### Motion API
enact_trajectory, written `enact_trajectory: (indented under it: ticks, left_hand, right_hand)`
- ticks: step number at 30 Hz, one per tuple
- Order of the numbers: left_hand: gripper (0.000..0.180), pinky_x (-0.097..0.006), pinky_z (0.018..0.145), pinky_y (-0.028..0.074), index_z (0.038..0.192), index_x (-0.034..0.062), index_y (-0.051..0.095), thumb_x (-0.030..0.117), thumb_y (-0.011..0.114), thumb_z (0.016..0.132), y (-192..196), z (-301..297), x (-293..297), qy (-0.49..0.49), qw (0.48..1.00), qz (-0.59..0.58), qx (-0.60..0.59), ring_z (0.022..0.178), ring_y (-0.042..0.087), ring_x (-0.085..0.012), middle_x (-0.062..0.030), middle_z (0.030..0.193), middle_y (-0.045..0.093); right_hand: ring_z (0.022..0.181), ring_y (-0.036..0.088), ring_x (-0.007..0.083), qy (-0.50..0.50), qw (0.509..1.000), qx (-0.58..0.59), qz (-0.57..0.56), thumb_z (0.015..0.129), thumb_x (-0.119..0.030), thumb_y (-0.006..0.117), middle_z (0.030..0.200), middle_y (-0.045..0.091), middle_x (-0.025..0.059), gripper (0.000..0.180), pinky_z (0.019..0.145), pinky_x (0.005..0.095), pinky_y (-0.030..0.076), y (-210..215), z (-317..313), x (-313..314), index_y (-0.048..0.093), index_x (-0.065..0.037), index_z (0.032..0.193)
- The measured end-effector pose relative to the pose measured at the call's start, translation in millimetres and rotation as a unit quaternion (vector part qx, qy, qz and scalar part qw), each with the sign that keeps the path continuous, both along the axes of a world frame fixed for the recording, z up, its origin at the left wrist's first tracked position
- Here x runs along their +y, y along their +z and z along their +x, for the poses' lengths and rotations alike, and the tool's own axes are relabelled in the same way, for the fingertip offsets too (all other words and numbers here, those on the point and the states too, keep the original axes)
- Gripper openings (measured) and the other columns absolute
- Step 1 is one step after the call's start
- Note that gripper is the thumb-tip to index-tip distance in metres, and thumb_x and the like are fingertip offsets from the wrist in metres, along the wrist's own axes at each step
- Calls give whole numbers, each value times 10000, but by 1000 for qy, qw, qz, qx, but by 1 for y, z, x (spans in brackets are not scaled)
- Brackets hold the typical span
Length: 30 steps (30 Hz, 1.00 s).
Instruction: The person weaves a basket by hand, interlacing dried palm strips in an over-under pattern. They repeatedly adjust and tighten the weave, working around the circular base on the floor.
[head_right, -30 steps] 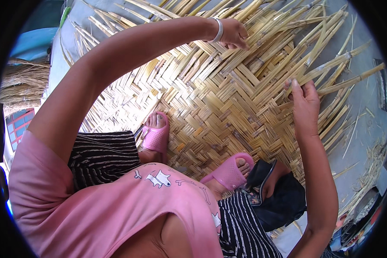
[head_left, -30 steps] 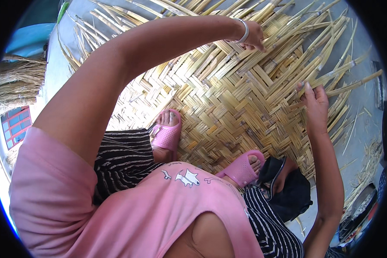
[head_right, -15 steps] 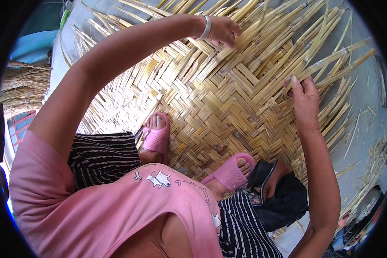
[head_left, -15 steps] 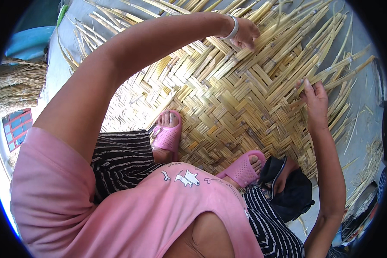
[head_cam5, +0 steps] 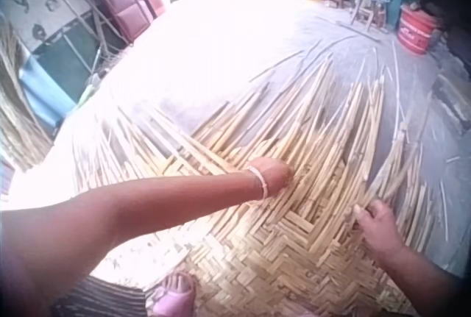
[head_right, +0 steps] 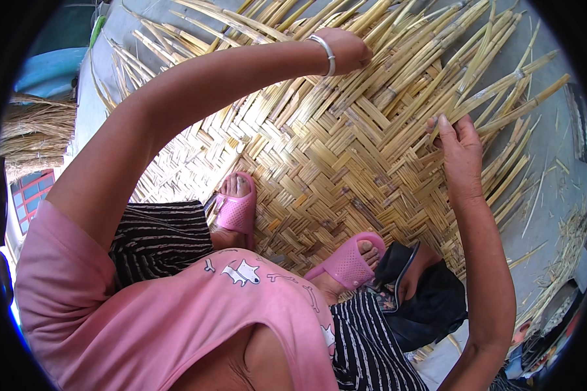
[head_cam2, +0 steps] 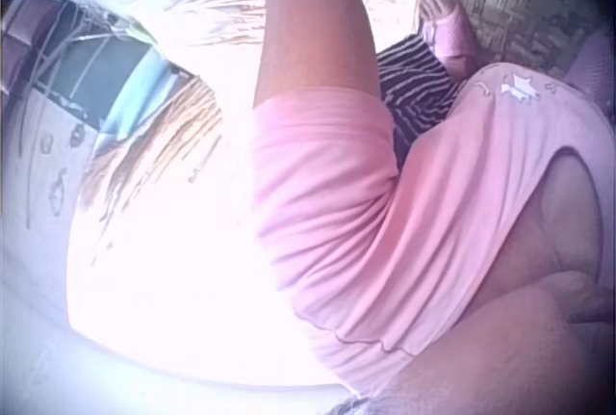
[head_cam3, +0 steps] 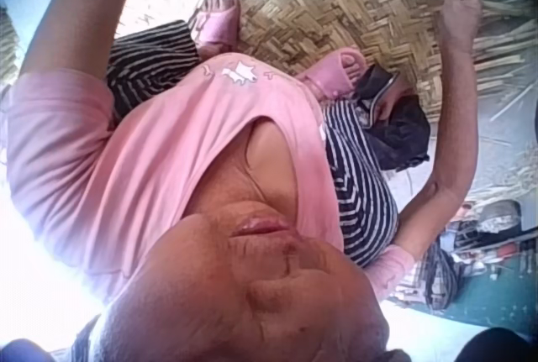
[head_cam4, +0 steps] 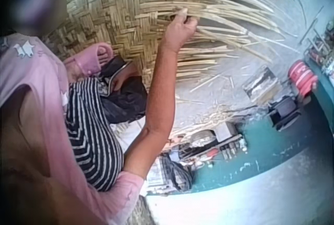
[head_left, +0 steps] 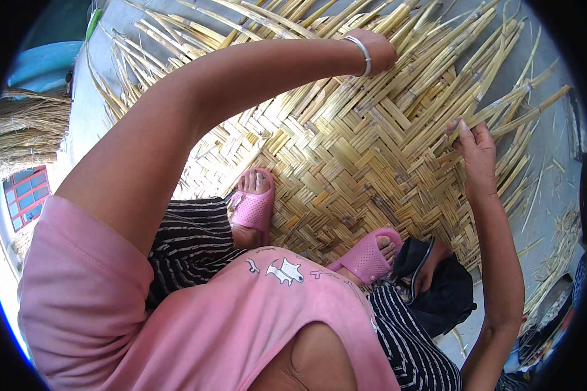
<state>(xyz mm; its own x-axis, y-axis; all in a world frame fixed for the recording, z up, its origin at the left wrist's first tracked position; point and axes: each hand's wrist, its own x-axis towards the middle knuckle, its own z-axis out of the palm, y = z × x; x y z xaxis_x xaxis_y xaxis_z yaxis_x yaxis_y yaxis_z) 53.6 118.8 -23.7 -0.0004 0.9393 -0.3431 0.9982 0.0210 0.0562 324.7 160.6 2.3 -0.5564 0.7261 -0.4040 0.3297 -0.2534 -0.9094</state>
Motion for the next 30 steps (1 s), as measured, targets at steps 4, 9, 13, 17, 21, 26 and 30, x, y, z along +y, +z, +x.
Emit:
enact_trajectory:
  ticks: [4, 9, 13, 17, 21, 26, 30]
  left_hand:
    - [318, -312, 649, 496, 853, 97, 641, 412, 623, 818, 9, 4, 21, 176, 948, -144, -224, 652, 570, -144, -42, 686, 575]
    - [538, -266, 566, 510, 888, 8, 596, 541, 554, 827, 9, -1, 25, 311, 753, -116, -567, 645, 557, -145, -46, 732, 554]
    - [518, -291, 551, 531, 909, 11, 628, 517, 542, 839, 15, 12, 32, 363, 794, -40, -486, 681, 601, -162, -93, 800, 619]
    - [231, -334, 634, 536, 957, 59, 659, 233, 563, 838, 13, 11, 30, 266, 911, -32, -312, 776, 625, -220, -105, 868, 655]
    - [284, -379, 818, 478, 1011, 108, 634, 51, 516, 759, 18, 23, 20, 37, 992, -35, -118, 934, 597, -297, -126, 960, 640]
    - [315, -367, 848, 473, 1066, 80, 588, 77, 525, 757, 3, 26, 3, 81, 977, 138, -138, 1036, 559, -289, -155, 1052, 583]
    - [328, -378, 844, 470, 1047, 49, 576, 160, 621, 740, 8, 20, 6, 120, 980, 83, -136, 965, 584, -311, -186, 1016, 605]
  right_hand:
    - [863, 553, 63, -21, 999, 22, -13, 929, -171, 500, 950, 584, -4, 206, 733, 213, 450, 5, -1, -5, 535, -49, 1092]
    - [877, 556, 73, -28, 999, 35, -26, 931, -164, 494, 972, 576, -2, 210, 758, 231, 464, 12, -4, -7, 528, -43, 1099]
    - [877, 558, 82, -28, 999, 34, -31, 933, -157, 489, 973, 578, 5, 208, 770, 241, 470, 12, 1, -6, 527, -39, 1100]
    - [874, 559, 86, -30, 996, 59, -54, 934, -158, 488, 969, 582, 11, 206, 777, 246, 470, 10, 1, -7, 528, -40, 1098]
    - [878, 560, 87, -24, 997, 62, -47, 935, -159, 485, 966, 585, 11, 208, 788, 250, 468, 6, 7, -5, 527, -41, 1101]
    - [883, 561, 88, -28, 996, 70, -44, 935, -159, 484, 982, 582, 15, 217, 798, 249, 467, 9, 4, -6, 521, -42, 1114]
    - [888, 560, 88, -21, 996, 69, -44, 933, -166, 490, 994, 578, 13, 231, 800, 251, 468, 9, 4, -6, 516, -40, 1125]
